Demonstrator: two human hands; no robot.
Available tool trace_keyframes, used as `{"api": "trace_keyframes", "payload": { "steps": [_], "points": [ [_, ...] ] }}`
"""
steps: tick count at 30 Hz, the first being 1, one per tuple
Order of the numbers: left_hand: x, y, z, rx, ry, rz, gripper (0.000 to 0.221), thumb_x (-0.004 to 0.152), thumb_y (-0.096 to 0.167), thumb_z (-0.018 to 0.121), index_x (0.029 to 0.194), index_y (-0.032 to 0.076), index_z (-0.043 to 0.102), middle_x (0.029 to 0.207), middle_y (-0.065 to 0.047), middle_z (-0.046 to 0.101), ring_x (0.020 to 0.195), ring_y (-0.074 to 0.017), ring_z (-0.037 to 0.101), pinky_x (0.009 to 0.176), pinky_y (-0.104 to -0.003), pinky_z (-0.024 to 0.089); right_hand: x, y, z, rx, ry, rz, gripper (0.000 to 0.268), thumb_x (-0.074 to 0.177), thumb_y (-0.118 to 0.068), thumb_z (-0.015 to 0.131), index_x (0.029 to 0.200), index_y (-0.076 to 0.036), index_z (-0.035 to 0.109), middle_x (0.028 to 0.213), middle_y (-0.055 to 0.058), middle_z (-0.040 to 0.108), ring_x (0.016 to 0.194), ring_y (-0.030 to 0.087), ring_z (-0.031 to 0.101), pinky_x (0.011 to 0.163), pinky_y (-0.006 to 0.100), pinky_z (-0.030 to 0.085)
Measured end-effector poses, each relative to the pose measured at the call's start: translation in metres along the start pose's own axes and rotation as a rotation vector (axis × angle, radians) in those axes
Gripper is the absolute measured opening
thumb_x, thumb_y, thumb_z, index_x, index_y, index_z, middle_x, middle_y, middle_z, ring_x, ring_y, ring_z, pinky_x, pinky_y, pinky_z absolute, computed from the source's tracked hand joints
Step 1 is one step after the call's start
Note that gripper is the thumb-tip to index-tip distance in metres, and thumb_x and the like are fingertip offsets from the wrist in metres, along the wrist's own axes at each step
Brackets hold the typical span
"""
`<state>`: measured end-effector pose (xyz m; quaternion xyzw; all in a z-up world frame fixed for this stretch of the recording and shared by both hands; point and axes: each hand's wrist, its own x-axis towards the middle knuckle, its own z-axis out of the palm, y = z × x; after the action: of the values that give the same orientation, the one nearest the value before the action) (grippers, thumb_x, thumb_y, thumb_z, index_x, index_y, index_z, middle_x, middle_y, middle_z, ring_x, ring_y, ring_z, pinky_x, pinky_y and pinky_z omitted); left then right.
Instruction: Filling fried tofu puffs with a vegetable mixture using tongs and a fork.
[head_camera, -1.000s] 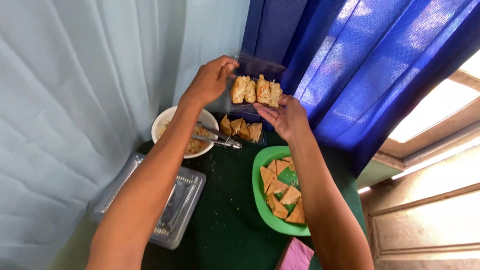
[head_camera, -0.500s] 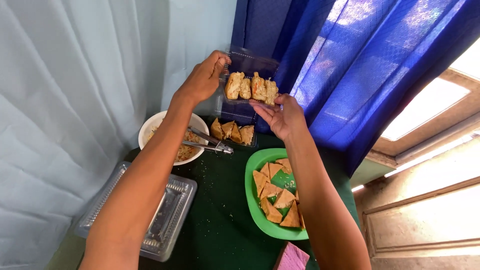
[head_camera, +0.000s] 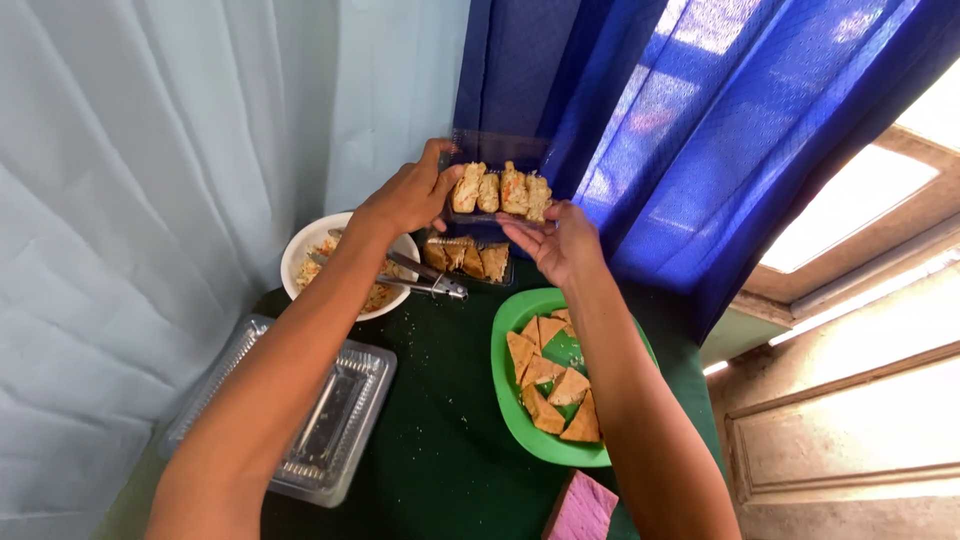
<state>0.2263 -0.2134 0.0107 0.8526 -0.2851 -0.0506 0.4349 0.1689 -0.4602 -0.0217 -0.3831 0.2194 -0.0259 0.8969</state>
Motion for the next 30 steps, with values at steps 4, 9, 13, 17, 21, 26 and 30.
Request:
{"api": "trace_keyframes", "payload": {
  "steps": [4,9,13,17,21,26,30],
  "points": [
    [0.008,-0.033,0.010,0.097,-0.043,0.012,0.044,0.112,0.036,0.038,0.144,0.007,0.031,0.073,-0.014,0.075,0.072,-0.0332,0.074,0.070,-0.047,0.056,0.007,0.025,-0.013,-0.026,0.009,0.021,0.038,0.090,-0.007,0.047,0.127,0.001,0.044,0.123,0.046,0.057,0.108,0.057,0.065,0.092,0.058,0.060],
    [0.022,-0.065,0.023,0.183,-0.024,0.043,0.043,0.115,0.036,0.031,0.141,0.003,0.039,0.078,-0.022,0.074,0.074,-0.0404,0.071,0.066,-0.051,0.054,-0.006,0.044,-0.008,-0.258,0.103,0.002,0.067,0.092,-0.012,0.041,0.157,-0.008,0.027,0.150,0.038,0.036,0.106,0.056,0.068,0.091,0.063,0.059],
    [0.018,-0.065,0.022,0.218,0.007,0.046,0.037,0.113,0.031,0.037,0.128,0.001,0.051,0.094,-0.029,0.074,0.082,-0.0450,0.071,0.067,-0.052,0.056,0.010,0.051,-0.023,-0.490,0.153,0.013,0.054,0.094,-0.019,0.047,0.146,-0.012,0.038,0.142,0.023,0.040,0.096,0.047,0.075,0.075,0.047,0.066],
    [0.021,-0.068,0.017,0.220,0.059,0.041,0.030,0.111,0.025,0.044,0.125,0.002,0.057,0.094,-0.026,0.073,0.084,-0.0435,0.071,0.066,-0.050,0.056,0.004,0.046,-0.022,-0.720,0.146,-0.002,0.046,0.094,-0.025,0.048,0.138,-0.011,0.046,0.115,0.015,0.052,0.080,0.042,0.077,0.060,0.041,0.067],
    [0.024,-0.071,0.010,0.176,0.126,0.034,0.022,0.108,0.020,0.051,0.121,0.006,0.061,0.093,-0.018,0.073,0.082,-0.0346,0.072,0.064,-0.045,0.057,0.027,0.047,-0.037,-0.732,0.139,-0.027,0.044,0.096,-0.019,0.046,0.136,-0.001,0.048,0.106,0.013,0.049,0.079,0.046,0.076,0.061,0.047,0.069],
    [0.020,-0.059,0.004,0.067,0.149,0.076,0.021,0.105,0.010,0.054,0.126,0.006,0.056,0.094,-0.018,0.073,0.081,-0.0301,0.072,0.068,-0.045,0.057,-0.003,0.043,-0.014,-0.688,0.125,-0.011,0.049,0.098,-0.014,0.045,0.142,0.008,0.040,0.131,0.030,0.050,0.097,0.049,0.073,0.075,0.047,0.068],
    [0.015,-0.042,0.005,0.112,0.171,0.129,0.023,0.104,0.008,0.059,0.127,0.005,0.059,0.105,-0.025,0.072,0.095,-0.0395,0.071,0.072,-0.053,0.058,-0.007,0.041,-0.012,-0.714,0.115,-0.007,0.050,0.099,-0.011,0.045,0.144,0.011,0.037,0.135,0.036,0.048,0.099,0.050,0.072,0.076,0.047,0.068]
  ]
}}
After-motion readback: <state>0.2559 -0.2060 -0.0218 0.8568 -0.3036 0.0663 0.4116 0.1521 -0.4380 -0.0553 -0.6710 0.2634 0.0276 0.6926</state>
